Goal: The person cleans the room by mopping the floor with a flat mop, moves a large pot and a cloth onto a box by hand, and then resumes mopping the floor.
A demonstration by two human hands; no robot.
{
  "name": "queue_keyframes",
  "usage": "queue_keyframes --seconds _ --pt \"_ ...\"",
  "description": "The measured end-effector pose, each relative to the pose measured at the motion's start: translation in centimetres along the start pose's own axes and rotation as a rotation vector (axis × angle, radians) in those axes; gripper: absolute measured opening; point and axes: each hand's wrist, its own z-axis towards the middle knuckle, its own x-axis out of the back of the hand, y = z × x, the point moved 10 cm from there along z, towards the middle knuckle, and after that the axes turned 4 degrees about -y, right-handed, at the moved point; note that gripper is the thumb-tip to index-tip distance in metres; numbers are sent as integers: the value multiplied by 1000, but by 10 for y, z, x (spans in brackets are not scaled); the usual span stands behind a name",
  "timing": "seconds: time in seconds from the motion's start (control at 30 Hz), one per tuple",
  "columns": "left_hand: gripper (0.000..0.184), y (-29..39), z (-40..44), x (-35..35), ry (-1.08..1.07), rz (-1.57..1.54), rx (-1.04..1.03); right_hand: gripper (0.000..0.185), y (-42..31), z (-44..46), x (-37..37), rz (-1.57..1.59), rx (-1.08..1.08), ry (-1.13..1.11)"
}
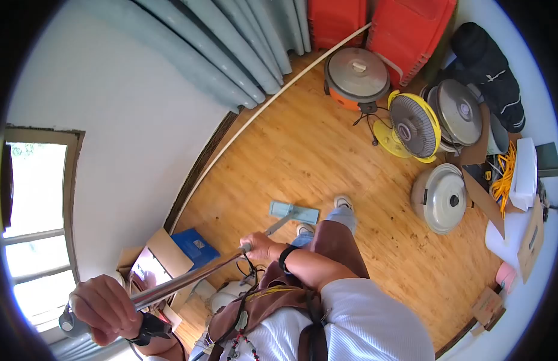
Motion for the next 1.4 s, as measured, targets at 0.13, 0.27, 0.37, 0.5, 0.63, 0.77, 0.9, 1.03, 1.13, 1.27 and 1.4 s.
queue_keyframes --seconds 0.13,0.27,0.37,0.5,0.63,0.77,0.9,1.03,1.13,1.27,1.4 --pt "31 8 -14 -36 70 137 36 21 -13 -17 -16 -64 -105 -82" --pt "32 23 3 -84 -108 176 -53 22 -43 -37 31 -156 -37 -49" --pt "30 11 9 -95 -81 254 -80 21 -38 -38 103 -193 -30 84" --pt "20 -72 15 -101 64 308 -17 25 9 -38 243 -287 9 301" --pt "21 -113 31 -112 163 360 -107 24 32 -31 305 -509 38 100" --pt "30 -120 18 -127 138 375 -149 24 23 -51 309 -497 -38 197" --pt "32 -108 -30 -141 270 386 -57 27 36 -75 251 -437 98 255" --pt "36 -61 -119 -142 571 390 17 26 21 -101 147 -444 97 312" --pt "29 5 -181 -160 603 365 -14 25 5 -127 40 -330 64 296" --pt "24 92 -224 -187 646 367 66 25 -38 -166 -138 -198 177 88" --pt "26 119 -248 -211 683 459 149 19 -46 -198 -242 -6 82 -164"
